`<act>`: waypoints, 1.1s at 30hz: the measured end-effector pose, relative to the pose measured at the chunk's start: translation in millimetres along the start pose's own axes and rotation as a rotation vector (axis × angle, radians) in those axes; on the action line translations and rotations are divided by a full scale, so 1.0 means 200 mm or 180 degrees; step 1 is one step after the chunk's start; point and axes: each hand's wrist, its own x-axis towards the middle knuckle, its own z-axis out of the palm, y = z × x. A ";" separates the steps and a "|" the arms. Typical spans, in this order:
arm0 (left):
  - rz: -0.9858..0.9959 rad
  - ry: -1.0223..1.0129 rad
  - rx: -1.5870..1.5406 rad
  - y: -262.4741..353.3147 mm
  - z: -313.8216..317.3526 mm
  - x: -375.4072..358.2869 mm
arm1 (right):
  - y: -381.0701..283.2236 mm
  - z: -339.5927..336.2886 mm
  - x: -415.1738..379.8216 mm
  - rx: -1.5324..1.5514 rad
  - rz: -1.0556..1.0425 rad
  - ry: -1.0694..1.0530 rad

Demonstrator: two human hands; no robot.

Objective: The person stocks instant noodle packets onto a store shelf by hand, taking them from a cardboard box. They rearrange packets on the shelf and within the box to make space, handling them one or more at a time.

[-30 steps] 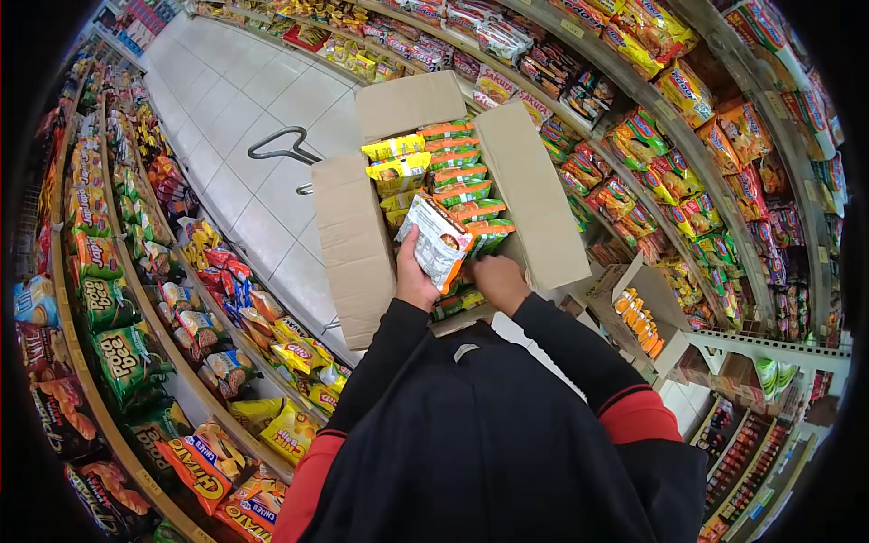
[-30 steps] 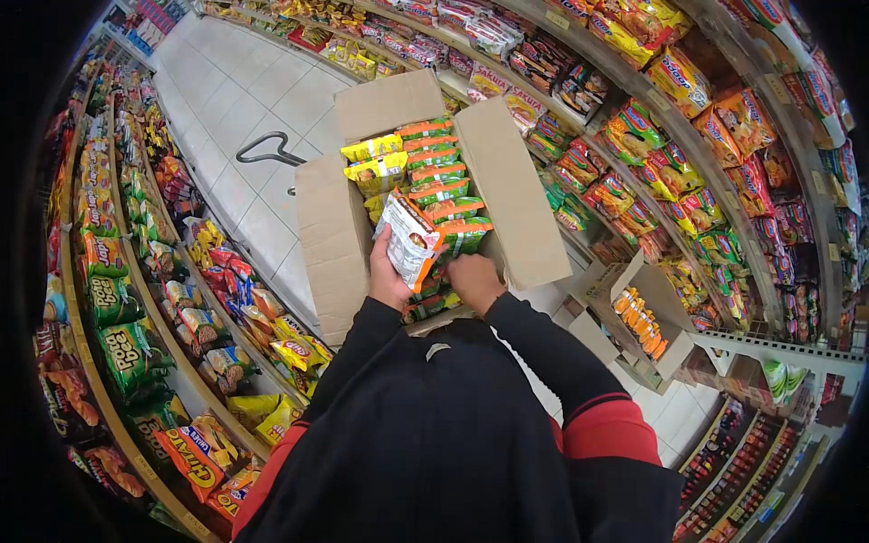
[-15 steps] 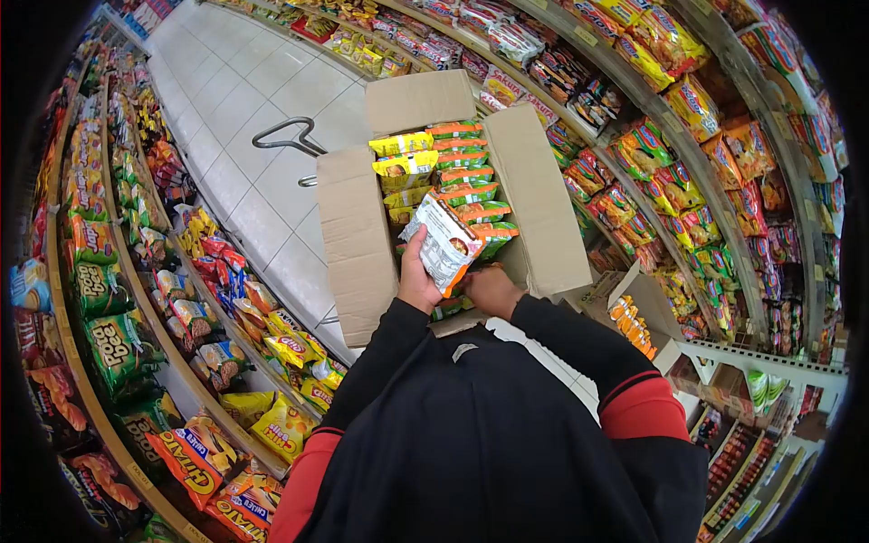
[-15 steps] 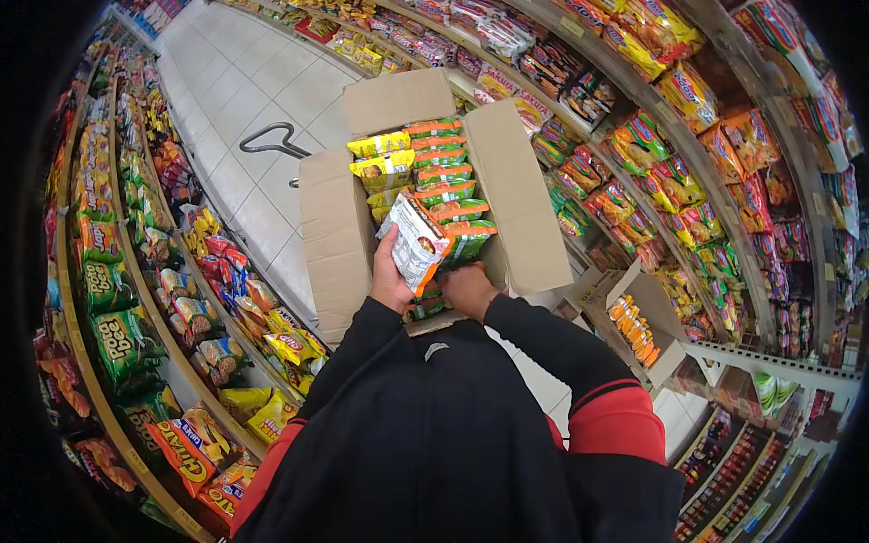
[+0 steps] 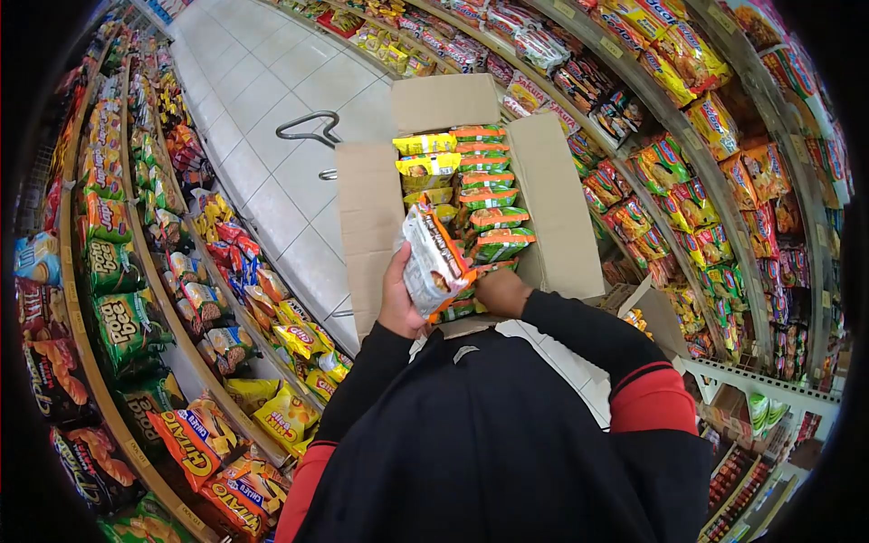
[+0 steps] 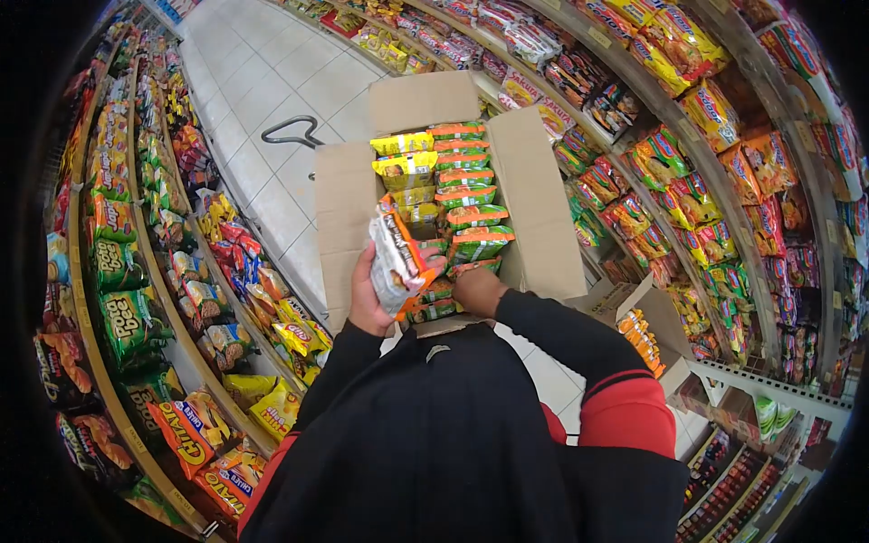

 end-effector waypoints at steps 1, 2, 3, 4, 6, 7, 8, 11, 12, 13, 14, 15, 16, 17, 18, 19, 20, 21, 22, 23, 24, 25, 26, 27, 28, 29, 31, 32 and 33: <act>0.0004 -0.0123 -0.0009 0.03 0.07 -0.07 | 0.00 -0.14 -0.03 0.0155 0.0120 0.0010; 0.0009 -0.0258 -0.0014 0.06 0.10 -0.11 | 0.01 -0.26 -0.06 0.0188 0.0179 -0.0165; -0.0131 -0.0450 -0.0466 0.08 0.09 -0.13 | 0.03 -0.38 -0.09 0.0216 0.0245 -0.0337; -0.0114 -0.0452 -0.0464 0.11 0.08 -0.16 | 0.06 -0.51 -0.11 0.0297 0.0376 -0.0515; 0.0152 -0.0446 -0.0411 0.14 0.08 -0.22 | 0.17 -0.64 -0.15 0.0359 0.0520 -0.0678; 0.0245 -0.0439 -0.0314 0.16 0.07 -0.24 | 0.24 -0.67 -0.17 0.0713 0.0391 -0.0209; 0.0263 -0.0454 -0.0306 0.18 0.05 -0.26 | 0.29 -0.69 -0.18 0.1063 0.0249 0.0263; 0.0443 -0.0406 -0.0337 0.21 -0.04 -0.32 | 0.38 -0.75 -0.11 0.2280 0.0462 0.0490; 0.0469 -0.0410 -0.0326 0.22 -0.07 -0.33 | 0.38 -0.75 -0.08 0.2272 0.0436 0.0500; 0.0477 -0.0414 -0.0278 0.22 -0.08 -0.35 | 0.38 -0.73 -0.03 0.2471 0.0872 0.0682; 0.0481 -0.0414 -0.0228 0.22 -0.10 -0.37 | 0.38 -0.70 0.02 0.2669 0.1314 0.0861; 0.0551 -0.0253 -0.0183 0.21 -0.11 -0.38 | 0.37 -0.67 0.06 0.2706 0.1553 0.0800; 0.0565 -0.0246 -0.0175 0.21 -0.11 -0.38 | 0.33 -0.65 0.10 0.2712 0.1535 0.0801; 0.0568 -0.0268 -0.0190 0.20 -0.12 -0.39 | 0.27 -0.63 0.13 0.3441 0.2059 0.1084; 0.0568 -0.0292 -0.0208 0.20 -0.14 -0.39 | 0.21 -0.60 0.17 0.4164 0.2591 0.1366; 0.0505 -0.0477 -0.0211 0.19 -0.18 -0.39 | 0.17 -0.55 0.20 0.4630 0.2772 0.1459; 0.0509 -0.0483 -0.0209 0.19 -0.18 -0.39 | 0.08 -0.56 0.22 0.4982 0.2825 0.1718; 0.0504 -0.0453 -0.0248 0.19 -0.18 -0.39 | 0.05 -0.48 0.25 0.5265 0.2820 0.1912; 0.0499 -0.0422 -0.0289 0.19 -0.18 -0.39 | 0.03 -0.40 0.30 0.5546 0.2810 0.2107; 0.0503 -0.0426 -0.0292 0.19 -0.18 -0.39 | 0.00 -0.42 0.32 0.5713 0.2727 0.2350; 0.0480 -0.0402 -0.0320 0.19 -0.18 -0.40 | -0.02 -0.43 0.36 0.5710 0.2725 0.2352; 0.0456 -0.0376 -0.0347 0.19 -0.18 -0.40 | -0.02 -0.44 0.40 0.5925 0.2740 0.2628; 0.0454 -0.0377 -0.0344 0.20 -0.18 -0.40 | -0.02 -0.45 0.44 0.6138 0.2753 0.2910; 0.0434 -0.0381 -0.0357 0.20 -0.18 -0.40 | 0.00 -0.43 0.48 0.6153 0.2694 0.3004; 0.0409 -0.0386 -0.0369 0.20 -0.18 -0.40 | 0.02 -0.43 0.52 0.6165 0.2760 0.3126; 0.0392 -0.0392 -0.0364 0.20 -0.18 -0.40 | 0.05 -0.40 0.57 0.6159 0.2784 0.3186; 0.0375 -0.0408 -0.0363 0.20 -0.18 -0.39 | 0.11 -0.38 0.63 0.6403 0.2573 0.3209; 0.0367 -0.0407 -0.0358 0.20 -0.17 -0.39 | 0.14 -0.40 0.64 0.6506 0.2529 0.3052; 0.0406 -0.0361 -0.0259 0.20 -0.16 -0.40 | 0.16 -0.39 0.67 0.6462 0.2477 0.3078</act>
